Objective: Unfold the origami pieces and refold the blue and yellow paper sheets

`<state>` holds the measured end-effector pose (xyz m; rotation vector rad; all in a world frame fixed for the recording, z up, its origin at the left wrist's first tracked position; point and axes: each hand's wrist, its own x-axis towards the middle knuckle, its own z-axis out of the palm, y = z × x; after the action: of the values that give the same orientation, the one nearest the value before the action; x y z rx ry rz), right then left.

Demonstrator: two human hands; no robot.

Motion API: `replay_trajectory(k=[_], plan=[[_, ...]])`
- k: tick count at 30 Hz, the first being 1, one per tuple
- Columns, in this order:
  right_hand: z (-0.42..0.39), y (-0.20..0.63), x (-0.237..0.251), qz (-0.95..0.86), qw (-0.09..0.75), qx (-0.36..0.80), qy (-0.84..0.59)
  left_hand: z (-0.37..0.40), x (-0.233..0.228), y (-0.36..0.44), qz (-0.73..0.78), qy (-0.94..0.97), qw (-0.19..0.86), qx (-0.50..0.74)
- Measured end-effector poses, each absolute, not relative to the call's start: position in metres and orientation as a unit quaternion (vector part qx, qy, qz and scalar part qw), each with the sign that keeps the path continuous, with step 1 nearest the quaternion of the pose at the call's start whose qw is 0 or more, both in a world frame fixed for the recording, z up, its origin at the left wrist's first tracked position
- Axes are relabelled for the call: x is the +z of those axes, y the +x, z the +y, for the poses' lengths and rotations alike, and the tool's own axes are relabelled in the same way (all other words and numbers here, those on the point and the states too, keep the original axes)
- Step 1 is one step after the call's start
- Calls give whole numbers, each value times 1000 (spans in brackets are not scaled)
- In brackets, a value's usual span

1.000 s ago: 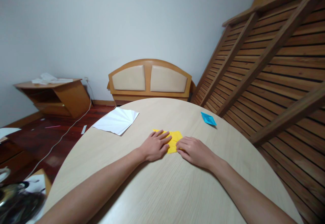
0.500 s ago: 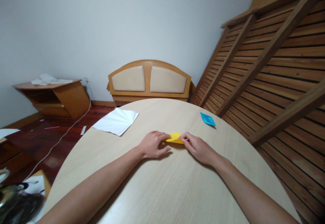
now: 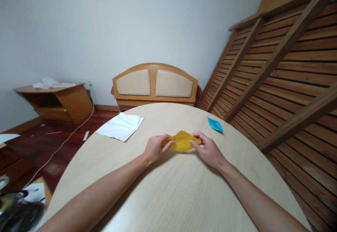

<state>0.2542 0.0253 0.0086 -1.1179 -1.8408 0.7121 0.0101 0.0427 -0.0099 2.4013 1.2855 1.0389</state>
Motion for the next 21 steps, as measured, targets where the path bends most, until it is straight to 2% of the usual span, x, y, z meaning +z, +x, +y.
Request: replay_trajectory(k=[5,9,12,15,18,21], plan=[[33,255,6,-678,445,360,-461,45,-12,13,455,765,191,414],[39,261,-1,-670,406,404,-472,52,-17,11,475,736,221,429],[41,265,-7,-686,370,388,-492,57,-19,6,511,735,202,397],[42,266,-11,-697,360,339,-519,57,-17,2,527,749,132,378],[41,264,-12,-688,353,323,-546,52,-14,2,471,795,62,376],[40,261,-15,-677,344,312,-571,45,-13,9,380,863,71,326]])
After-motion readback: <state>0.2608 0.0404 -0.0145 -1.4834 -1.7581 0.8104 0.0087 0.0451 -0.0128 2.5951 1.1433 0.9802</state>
